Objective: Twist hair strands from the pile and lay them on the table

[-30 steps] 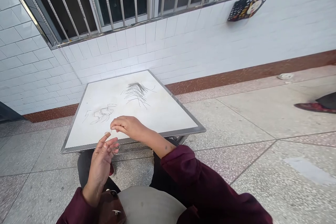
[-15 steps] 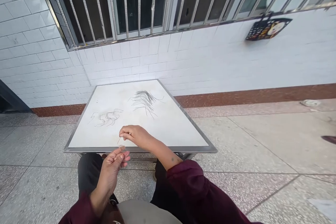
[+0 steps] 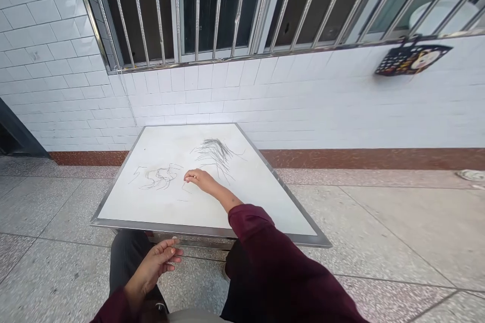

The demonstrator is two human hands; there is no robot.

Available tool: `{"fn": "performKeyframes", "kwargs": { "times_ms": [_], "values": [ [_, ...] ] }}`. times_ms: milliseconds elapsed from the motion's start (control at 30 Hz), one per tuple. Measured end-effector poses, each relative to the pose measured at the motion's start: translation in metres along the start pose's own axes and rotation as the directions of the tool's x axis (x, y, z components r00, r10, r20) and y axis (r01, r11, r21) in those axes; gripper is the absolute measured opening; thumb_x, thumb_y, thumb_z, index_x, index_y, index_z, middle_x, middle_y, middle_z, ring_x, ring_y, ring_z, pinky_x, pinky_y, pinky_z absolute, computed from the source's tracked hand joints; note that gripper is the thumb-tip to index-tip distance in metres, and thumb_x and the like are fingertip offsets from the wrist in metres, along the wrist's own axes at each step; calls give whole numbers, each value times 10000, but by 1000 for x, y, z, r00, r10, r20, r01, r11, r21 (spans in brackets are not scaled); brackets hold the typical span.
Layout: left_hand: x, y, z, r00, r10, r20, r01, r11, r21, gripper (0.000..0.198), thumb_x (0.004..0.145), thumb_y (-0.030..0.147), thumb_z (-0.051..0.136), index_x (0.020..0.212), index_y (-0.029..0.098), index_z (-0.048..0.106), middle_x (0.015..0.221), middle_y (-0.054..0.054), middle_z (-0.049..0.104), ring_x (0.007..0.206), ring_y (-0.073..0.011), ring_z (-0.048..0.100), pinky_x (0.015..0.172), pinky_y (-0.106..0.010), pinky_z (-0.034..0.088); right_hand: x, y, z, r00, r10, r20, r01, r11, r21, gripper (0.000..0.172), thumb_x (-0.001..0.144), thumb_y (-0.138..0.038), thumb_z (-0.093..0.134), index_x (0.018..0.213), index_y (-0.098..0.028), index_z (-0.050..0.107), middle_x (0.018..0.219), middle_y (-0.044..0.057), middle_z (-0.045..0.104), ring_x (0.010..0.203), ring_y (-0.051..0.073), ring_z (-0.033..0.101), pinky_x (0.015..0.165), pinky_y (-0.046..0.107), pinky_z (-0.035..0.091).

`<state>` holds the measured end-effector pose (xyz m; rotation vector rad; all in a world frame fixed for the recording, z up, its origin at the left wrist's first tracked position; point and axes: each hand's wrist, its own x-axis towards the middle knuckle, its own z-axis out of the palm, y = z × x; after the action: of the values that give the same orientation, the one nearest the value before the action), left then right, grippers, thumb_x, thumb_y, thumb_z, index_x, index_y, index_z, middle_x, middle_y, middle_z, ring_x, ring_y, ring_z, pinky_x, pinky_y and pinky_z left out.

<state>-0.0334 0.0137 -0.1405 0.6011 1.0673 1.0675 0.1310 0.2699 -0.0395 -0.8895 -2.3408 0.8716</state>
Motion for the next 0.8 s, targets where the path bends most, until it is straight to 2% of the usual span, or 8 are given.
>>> {"fn": "performKeyframes", "kwargs": {
  "times_ms": [133,233,333,433,500,567,667,800],
  "values": [
    [3,-10,-14,999,31,7,-32,996,83,531,667,525,804,1018,152,665,843,-65,732,669,-125,644,529,-191,407,33,28,8,1000,21,5,-21,999,28,209,859,-329,518,845,-230,701,940,33,710,999,224,588,877,350,433],
    [4,3,-9,972,233,22,-226,911,345,418,817,528,665,1014,160,682,853,-79,735,708,-167,671,596,-256,496,52,48,14,999,33,18,-34,998,57,212,853,-312,513,852,-223,706,946,36,711,975,218,601,865,345,444],
    [18,33,3,822,549,152,-482,528,699,315,962,401,484,1126,220,683,1125,-97,711,1051,-223,657,934,-387,512,65,65,20,999,38,28,-41,996,85,217,857,-289,500,862,-217,704,959,39,711,954,212,612,862,342,445],
    [55,68,17,701,604,380,-509,50,859,423,993,289,398,1402,230,488,1371,-110,588,1307,-241,506,1074,-460,426,73,78,25,998,39,40,-43,993,108,218,866,-292,502,873,-212,705,953,40,715,939,208,623,864,339,449],
    [89,83,23,685,557,471,-438,-201,876,510,988,281,402,1485,177,355,1496,-134,455,1440,-264,323,1135,-515,341,77,86,26,998,42,50,-47,992,115,214,866,-300,517,876,-210,711,928,38,721,914,205,630,855,336,456],
    [123,88,26,712,484,509,-375,-350,858,584,979,328,427,1515,151,276,1542,-153,375,1467,-270,250,1156,-533,296,81,93,26,997,46,58,-52,992,116,204,862,-302,538,869,-209,720,910,36,727,889,202,635,839,332,464],
    [157,84,25,754,398,522,-388,-370,844,639,970,389,448,1531,169,236,1564,-145,327,1469,-275,232,1169,-530,265,85,102,27,998,50,47,-55,992,115,195,861,-293,555,873,-212,732,920,34,731,905,202,636,841,334,466],
    [170,75,23,774,394,496,-396,-311,864,687,954,449,468,1536,175,229,1576,-142,297,1469,-301,225,1177,-546,223,87,111,33,998,62,0,-61,991,119,175,862,-256,572,889,-223,742,938,32,730,942,199,632,873,337,459]
  ]
}}
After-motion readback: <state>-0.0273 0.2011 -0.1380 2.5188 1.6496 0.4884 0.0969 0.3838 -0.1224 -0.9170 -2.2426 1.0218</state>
